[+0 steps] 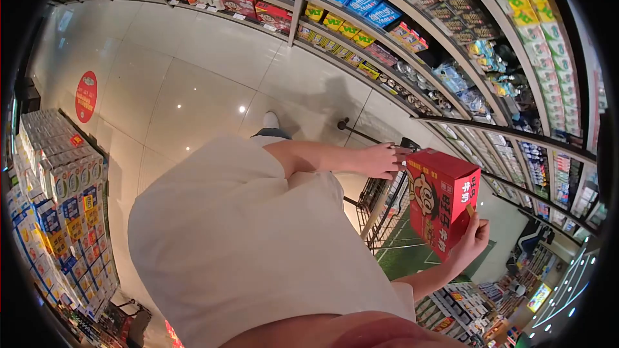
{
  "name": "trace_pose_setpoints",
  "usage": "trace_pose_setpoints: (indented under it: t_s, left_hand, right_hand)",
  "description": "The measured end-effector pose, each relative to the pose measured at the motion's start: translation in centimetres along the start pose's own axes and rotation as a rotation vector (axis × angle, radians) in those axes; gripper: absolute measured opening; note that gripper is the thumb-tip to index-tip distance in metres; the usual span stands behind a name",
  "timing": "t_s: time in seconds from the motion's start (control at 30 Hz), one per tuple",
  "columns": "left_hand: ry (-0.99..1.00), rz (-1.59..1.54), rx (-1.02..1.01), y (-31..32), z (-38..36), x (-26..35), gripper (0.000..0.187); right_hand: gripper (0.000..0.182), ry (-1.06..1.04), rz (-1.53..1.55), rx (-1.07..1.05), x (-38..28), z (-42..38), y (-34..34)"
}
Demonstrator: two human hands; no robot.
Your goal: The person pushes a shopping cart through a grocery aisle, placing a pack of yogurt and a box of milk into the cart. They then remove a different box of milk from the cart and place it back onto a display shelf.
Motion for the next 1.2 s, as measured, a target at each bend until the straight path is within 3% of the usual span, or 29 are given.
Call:
trace_pose_setpoints:
  t_s: [0.1,0.2,0.3,0.37,0.47,0.5,0.53,0.6,0.67,0.7,0.8,0.87,0.93,0.97,1.0,1.03,1.07,1.2]
  left_hand:
    - [-0.135,0.084,-0.014,-1.7,-4.7,-3.8,0.045]
    - [-0.539,-0.034,-0.342,-0.9,-14.1,-13.7,0.045]
    - [-0.997,0.031,-0.350,-6.6,-32.0,-23.9,0.043]
    - [-1.346,0.123,-0.270,-12.7,-48.0,-26.2,0.042]
    - [-1.878,0.253,0.012,-20.5,-70.6,-20.8,0.042]
    - [-2.112,0.265,0.375,-20.5,-77.9,-15.9,0.047]
    - [-2.260,0.277,0.496,-21.0,-83.2,-11.2,0.048]
    - [-2.522,0.215,0.562,-18.7,-89.4,-1.2,0.049]
    - [-2.695,0.059,0.456,-14.4,-91.2,6.9,0.050]
    - [-2.747,-0.054,0.376,-11.5,-90.7,10.1,0.051]
    - [-2.745,-0.436,0.190,-3.4,-86.4,16.2,0.052]
    - [-2.665,-0.700,0.321,0.3,-81.4,16.4,0.054]
    - [-2.574,-0.964,0.707,-0.3,-77.8,11.3,0.049]
    - [-2.516,-1.097,0.892,-0.8,-75.7,8.7,0.048]
    - [-2.473,-1.111,1.225,-3.2,-74.3,4.5,0.048]
    - [-2.361,-1.048,1.280,-7.1,-74.2,-0.9,0.049]
    - [-2.263,-1.015,1.327,-11.0,-73.7,-6.2,0.055]
    - [-1.869,-1.152,1.396,-29.2,-63.5,-26.9,0.076]
  right_hand:
    - [0.035,-0.084,-0.013,-0.204,-4.4,1.2,5.9]
    - [0.030,-0.106,0.030,-0.475,-8.4,2.3,16.3]
    - [0.026,-0.070,0.031,-0.831,-11.7,1.4,29.2]
    - [0.025,-0.039,0.005,-1.065,-13.4,-0.3,37.8]
    - [0.024,0.009,-0.045,-1.348,-14.6,-3.2,49.9]
    - [0.025,0.023,-0.065,-1.419,-14.7,-4.1,53.8]
    - [0.025,0.039,-0.082,-1.474,-14.7,-5.0,57.3]
    - [0.027,0.064,-0.127,-1.521,-14.3,-6.3,63.6]
    - [0.030,0.025,-0.184,-1.520,-14.0,-7.1,68.8]
    - [0.030,-0.060,-0.226,-1.496,-14.3,-7.3,70.8]
    - [0.030,-0.063,-0.170,-1.617,-14.4,-7.4,76.9]
    - [0.031,-0.040,-0.119,-1.615,-17.5,-7.7,78.4]
    - [0.034,0.063,0.044,-1.617,-20.5,-8.2,79.6]
    - [0.034,-0.887,-0.015,-1.480,-22.6,-7.6,81.7]
    - [0.034,-1.046,-0.115,-1.418,-22.4,-7.6,83.2]
    - [0.034,-1.202,-0.209,-1.340,-22.3,-7.6,84.8]
    - [0.034,-0.582,-0.317,-1.475,-20.9,-7.5,86.0]
    - [0.039,-0.855,-0.366,-1.377,-22.3,-7.3,90.3]
Point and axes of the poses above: each hand's wrist, its own z-axis towards the middle knuckle, its own y-axis out of the palm, x = y × z, the point moved 9 cm from there along z, towards the middle knuckle, and after that the axes turned 1 degree about -z, right-handed, at the moved point
